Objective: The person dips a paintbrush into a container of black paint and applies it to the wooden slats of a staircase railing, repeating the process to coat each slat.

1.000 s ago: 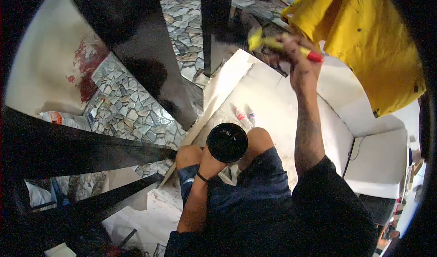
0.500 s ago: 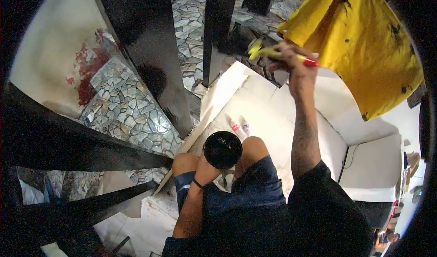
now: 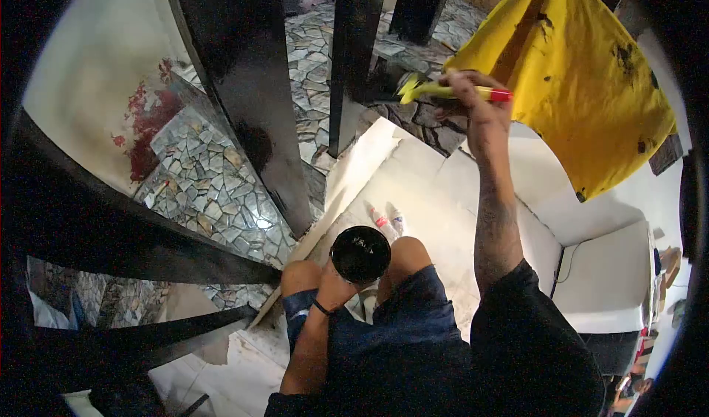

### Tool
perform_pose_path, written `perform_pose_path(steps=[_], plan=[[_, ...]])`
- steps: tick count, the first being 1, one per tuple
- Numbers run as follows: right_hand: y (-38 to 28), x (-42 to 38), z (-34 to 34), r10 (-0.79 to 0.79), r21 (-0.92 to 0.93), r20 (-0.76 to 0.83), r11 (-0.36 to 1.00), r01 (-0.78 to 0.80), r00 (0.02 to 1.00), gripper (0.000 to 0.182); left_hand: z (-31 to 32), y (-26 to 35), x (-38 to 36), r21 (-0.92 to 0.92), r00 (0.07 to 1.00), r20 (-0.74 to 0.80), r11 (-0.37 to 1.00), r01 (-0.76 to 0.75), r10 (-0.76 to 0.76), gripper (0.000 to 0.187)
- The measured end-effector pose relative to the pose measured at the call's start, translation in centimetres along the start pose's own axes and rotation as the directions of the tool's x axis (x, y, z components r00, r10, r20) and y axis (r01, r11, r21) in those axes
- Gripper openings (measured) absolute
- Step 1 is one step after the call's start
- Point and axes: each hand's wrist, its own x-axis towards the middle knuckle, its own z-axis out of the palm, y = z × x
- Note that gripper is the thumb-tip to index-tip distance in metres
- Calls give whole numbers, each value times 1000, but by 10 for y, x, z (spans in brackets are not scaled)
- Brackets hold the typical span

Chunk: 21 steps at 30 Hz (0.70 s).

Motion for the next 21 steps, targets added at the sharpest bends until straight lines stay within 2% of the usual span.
perform_pose_path(steps=[1, 3, 6, 7, 9, 10, 13, 15, 16, 19, 21], plan=[[5, 3, -1, 69, -132, 11, 989, -67, 998, 27, 2, 0, -3, 5, 1000, -4, 1000, -12, 12, 72], [15, 22, 4, -19, -118, 48, 993, 24, 999, 28, 7, -3, -8, -48, 1000, 25, 999, -6, 7, 70], [-25, 41, 20, -82, -32, -7, 996, 81, 997, 28, -2, 12, -7, -130, 998, 16, 989, 69, -68, 66], [-34, 44, 21, -149, 61, -29, 987, 151, 988, 29, -7, 17, -3, -159, 994, -4, 982, 104, -106, 65], [-47, 44, 21, -276, 236, -82, 928, 287, 958, 30, -8, 16, 1, -82, 1000, -10, 996, 18, -18, 63], [-52, 40, 18, -206, 240, -126, 943, 231, 970, 32, -9, 15, 3, -44, 1000, -11, 999, -26, 25, 63], [-38, 22, -3, -20, 56, -61, 998, 23, 998, 30, -23, 20, 9, -78, 998, 59, 996, 42, -38, 62], [-22, 25, -2, 47, -189, 6, 981, -45, 999, 31, -11, 11, 6, -142, 999, 26, 989, 28, -24, 60], [-8, 35, -3, -10, -186, 64, 982, 21, 998, 31, -5, 8, 1, -171, 999, 18, 985, 35, -32, 60], [-32, 52, 21, 9, -129, -13, 992, -11, 1000, 29, -7, 16, -1, -243, 996, -13, 967, 80, -86, 62], [-60, 68, 27, -145, -39, -30, 989, 144, 989, 26, -2, 15, 0, -220, 993, -26, 970, 107, -115, 65]])
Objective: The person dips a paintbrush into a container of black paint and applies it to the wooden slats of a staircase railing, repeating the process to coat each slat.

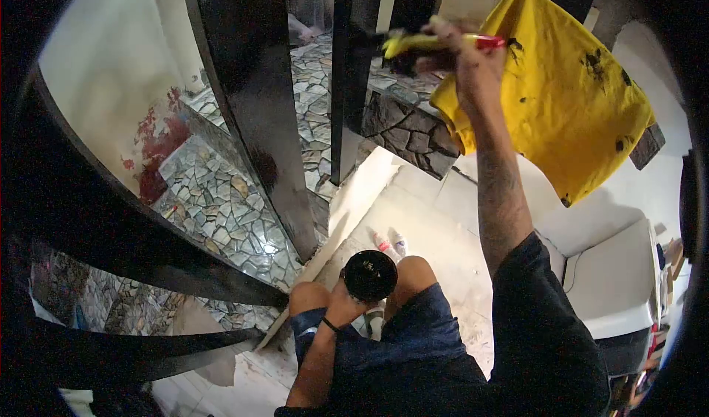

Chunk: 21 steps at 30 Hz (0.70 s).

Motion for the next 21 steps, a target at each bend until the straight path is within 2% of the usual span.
perform_pose_path(steps=[1, 4, 5, 7, 10, 11, 14, 15, 16, 18, 19, 21], plan=[[-8, 8, -3, -99, 88, 30, 991, 96, 995, 25, 2, -3, 1, 38, 1000, 22, 999, -12, 11, 66], [-18, 8, -14, -195, 216, -91, 953, 211, 976, 24, 6, -19, 1, 199, 984, 155, 973, -118, 88, 66], [-22, -1, -19, -94, 156, -94, 982, 108, 991, 25, 4, -20, 0, 126, 988, 148, 990, -66, 47, 66], [-20, -9, -24, 9, 1, 13, 1000, -9, 1000, 27, 2, -21, -3, -18, 989, 145, 999, 38, -35, 66], [5, 6, -21, 148, -163, 139, 979, -125, 979, 29, 11, -28, -7, -7, 998, 32, 999, -47, 47, 68], [-3, 8, -9, 139, -125, 98, 984, -127, 985, 28, 11, -26, -8, -8, 998, 8, 998, -57, 57, 69], [-15, 46, -4, -77, -40, 67, 996, 80, 995, 26, 7, -12, -3, 9, 999, -22, 999, -47, 47, 73], [-32, 50, -4, -58, 43, 79, 998, 55, 995, 29, 8, -13, -5, 48, 998, -17, 997, -64, 65, 75], [-36, 50, -5, -125, 150, 60, 982, 115, 990, 29, 8, -14, -6, 85, 997, -12, 993, -81, 82, 76], [-44, 53, -17, -249, 351, 9, 908, 230, 968, 30, 13, -28, -7, 28, 997, -3, 997, -74, 74, 81], [-43, 54, -25, -177, 386, -25, 906, 173, 984, 29, 17, -34, -7, 18, 999, 10, 999, -49, 48, 82], [-41, 42, -37, -102, 174, 10, 980, 99, 995, 30, 10, -25, -6, 24, 999, 44, 999, 24, -25, 86]])
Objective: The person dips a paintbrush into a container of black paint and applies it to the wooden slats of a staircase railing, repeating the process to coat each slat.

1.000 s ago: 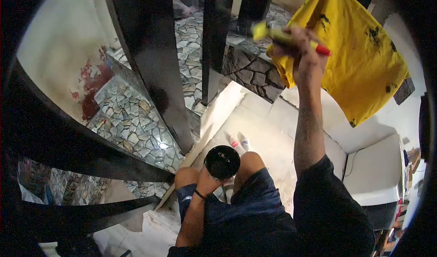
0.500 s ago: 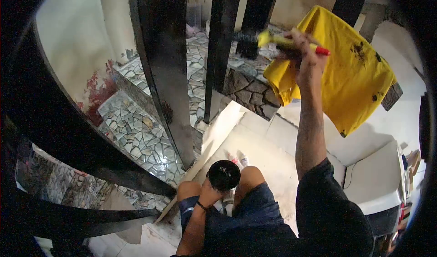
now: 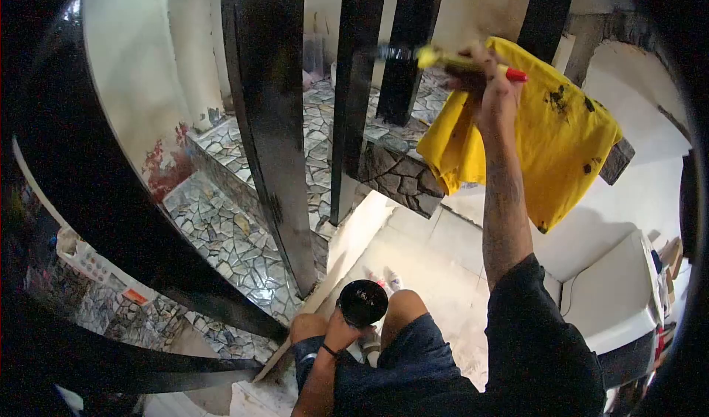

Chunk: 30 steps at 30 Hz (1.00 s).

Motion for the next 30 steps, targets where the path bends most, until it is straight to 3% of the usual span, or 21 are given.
perform_pose_path(steps=[2, 3, 7, 8, 10, 12, 13, 14, 15, 16, 17, 18, 20, 22, 23, 24, 25, 26, 27, 29, 30], plan=[[-3, -4, 2, 159, -203, 77, 969, -140, 984, 30, -7, 5, 4, 3, 1000, -9, 1000, 30, -30, 88], [0, -4, 9, 199, -192, 109, 965, -176, 974, 30, -4, 4, 3, -11, 999, -34, 1000, 14, -14, 88], [6, 48, 18, 73, -288, 119, 957, -36, 990, 31, 5, 6, -5, -180, 996, -30, 981, 72, -78, 88], [5, 63, 15, 63, -279, 128, 960, -25, 990, 32, 6, 5, -5, -122, 998, -49, 992, 26, -32, 88], [-14, 72, 17, -154, -127, 111, 978, 168, 982, 32, 14, -2, -4, -9, 995, -87, 998, -57, 56, 87], [-34, 76, 11, -228, 1, 44, 974, 228, 973, 33, 10, -1, -1, 0, 992, -113, 998, -60, 59, 87], [-41, 73, -3, -190, 52, -6, 980, 190, 982, 34, 9, -6, -2, 56, 996, -60, 997, -59, 62, 78], [-43, 66, -24, -169, 138, 115, 979, 152, 979, 35, 9, -12, -3, 112, 998, -6, 992, -63, 64, 69], [-47, 47, -36, -174, 162, 112, 975, 155, 978, 35, 6, -13, -2, 166, 997, 48, 983, -74, 67, 61], [-46, 24, -45, -187, 107, -42, 976, 191, 981, 35, 7, -14, -10, 160, 999, 40, 987, 18, -24, 58], [-44, -18, -44, -336, -94, 75, 935, 342, 939, 36, 0, -4, -11, 292, 982, -42, 942, -165, 185, 56], [-45, -60, -46, -279, -133, 103, 947, 291, 955, 35, -3, -7, -7, 445, 972, 59, 865, -230, 228, 55], [-30, -125, -69, -57, 83, -2, 995, 57, 998, 36, -18, 11, -22, 256, 996, -72, 966, -25, 45, 71], [-14, -184, -98, 32, -445, 165, 894, 45, 986, 32, -32, 32, -31, 46, 968, -176, 981, 189, -178, 89], [-6, -209, -106, 111, -448, 195, 894, -13, 975, 29, -50, 64, -27, -121, 898, -184, 916, 383, -400, 86], [2, -234, -115, 189, -455, 223, 888, -70, 956, 27, -47, 58, -29, -12, 911, -306, 958, 287, -277, 83], [3, -254, -103, 274, -31, 249, 961, -276, 929, 26, -46, 50, -34, 118, 906, -406, 976, 181, -119, 80], [4, -274, -92, 357, 390, 272, 808, -442, 894, 25, -50, 53, -35, 65, 909, -384, 977, 201, -161, 79], [-8, -279, -88, 347, 169, 307, 897, -409, 886, 31, -60, 67, -33, 11, 914, -360, 978, 208, -190, 78], [-3, -301, -90, 346, 100, 175, 925, -366, 922, 31, -59, 71, -29, 7, 924, -340, 983, 186, -172, 76], [-7, -303, -79, 319, 28, 207, 943, -331, 925, 31, -59, 70, -27, 61, 933, -339, 987, 151, -122, 75]])
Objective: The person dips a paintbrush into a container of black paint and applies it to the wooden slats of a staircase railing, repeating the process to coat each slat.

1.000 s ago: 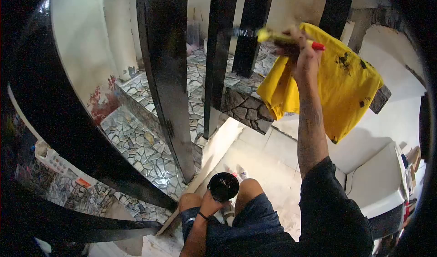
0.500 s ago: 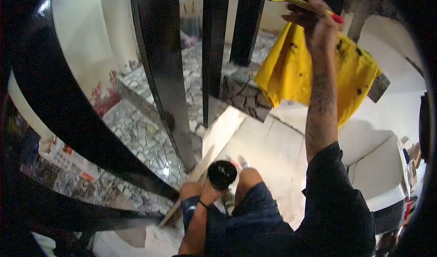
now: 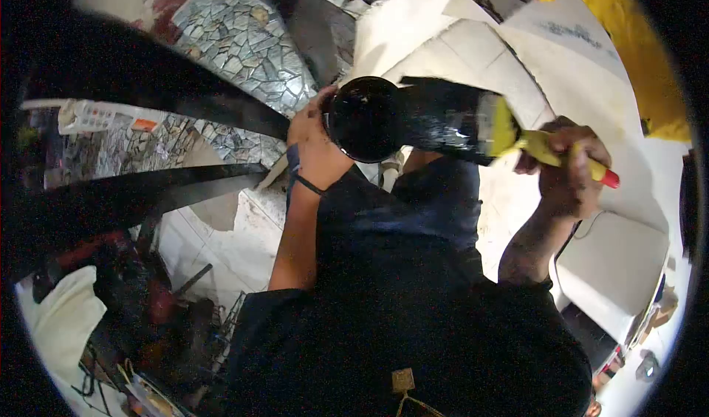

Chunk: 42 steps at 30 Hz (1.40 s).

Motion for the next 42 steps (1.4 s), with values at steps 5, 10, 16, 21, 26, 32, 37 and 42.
perform_pose_path(steps=[5, 10, 16, 21, 26, 32, 37, 42], plan=[[-9, 1, 26, 45, -345, 125, 939, 1, 991, 13, 14, 6, 5, 1, 998, -22, 998, -59, 59, 72], [17, 3, 41, -27, -382, 431, 900, 210, 902, 15, 19, 15, 7, 86, 986, 47, 983, -164, 160, 71], [12, -6, 50, 166, -397, 336, 918, -20, 927, 15, 16, 21, -2, 103, 987, -30, 983, -154, 157, 71], [2, -13, 48, 121, -240, 126, 967, -88, 985, 12, 11, 31, -10, -187, 980, -192, 982, 6, -43, 66], [-5, -33, 60, 344, 75, -128, 939, -337, 930, 12, 15, 12, -10, 47, 994, -86, 997, -58, 61, 48], [41, -53, 35, 136, -89, -99, 985, -145, 986, 17, 9, 44, -8, 80, 960, -279, 996, 46, -22, 55], [49, -46, 29, 201, -151, 28, 969, -194, 979, 7, 44, -21, -16, -28, 999, -29, 999, 28, -28, 73], [38, -32, 18, 135, -108, 164, 987, -118, 977, 10, 25, 7, -3, -24, 998, -9, 997, 68, -69, 69]])
